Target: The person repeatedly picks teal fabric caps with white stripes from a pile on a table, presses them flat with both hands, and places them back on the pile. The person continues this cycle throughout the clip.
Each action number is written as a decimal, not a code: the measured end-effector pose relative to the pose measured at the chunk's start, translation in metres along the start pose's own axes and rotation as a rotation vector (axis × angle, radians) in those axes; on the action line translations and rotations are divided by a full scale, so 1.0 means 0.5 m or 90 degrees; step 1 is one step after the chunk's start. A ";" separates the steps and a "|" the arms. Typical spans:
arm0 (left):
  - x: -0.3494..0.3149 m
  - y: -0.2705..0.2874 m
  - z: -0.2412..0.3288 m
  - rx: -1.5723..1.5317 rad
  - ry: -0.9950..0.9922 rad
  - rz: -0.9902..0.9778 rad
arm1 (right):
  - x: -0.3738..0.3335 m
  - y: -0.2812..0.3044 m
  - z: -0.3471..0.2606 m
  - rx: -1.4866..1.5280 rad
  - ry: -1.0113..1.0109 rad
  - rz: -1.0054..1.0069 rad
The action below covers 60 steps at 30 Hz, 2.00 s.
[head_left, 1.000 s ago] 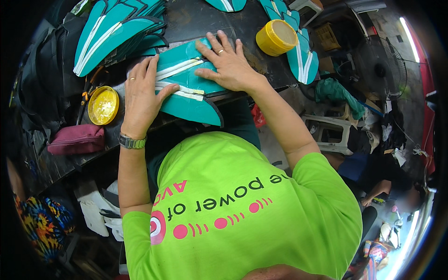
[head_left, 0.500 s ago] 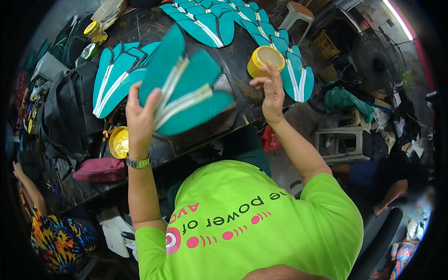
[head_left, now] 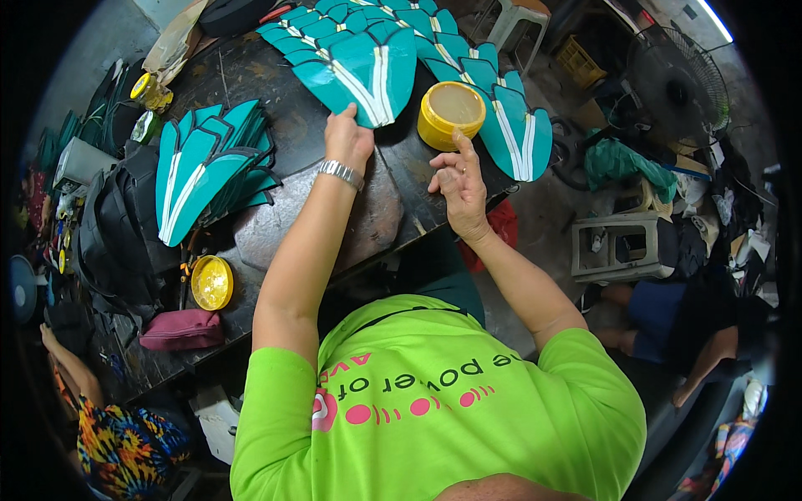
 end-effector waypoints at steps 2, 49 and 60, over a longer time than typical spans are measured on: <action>0.013 0.006 -0.023 0.032 -0.005 0.090 | -0.002 -0.003 -0.003 -0.009 0.008 -0.010; -0.467 0.044 0.315 1.138 -0.227 -0.507 | 0.148 0.051 -0.170 -1.200 0.241 -0.094; -0.395 0.057 0.288 1.375 -0.418 -0.406 | 0.087 -0.139 -0.227 -0.427 0.292 -0.290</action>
Point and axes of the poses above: each hand's wrist, its own x-axis towards the middle knuckle, its own y-axis out of the back of the hand, z = x × y, the point moved 7 cm from there along x, towards the middle knuckle, and after that the axes turned 14 degrees about -x, right-handed, at the moved point
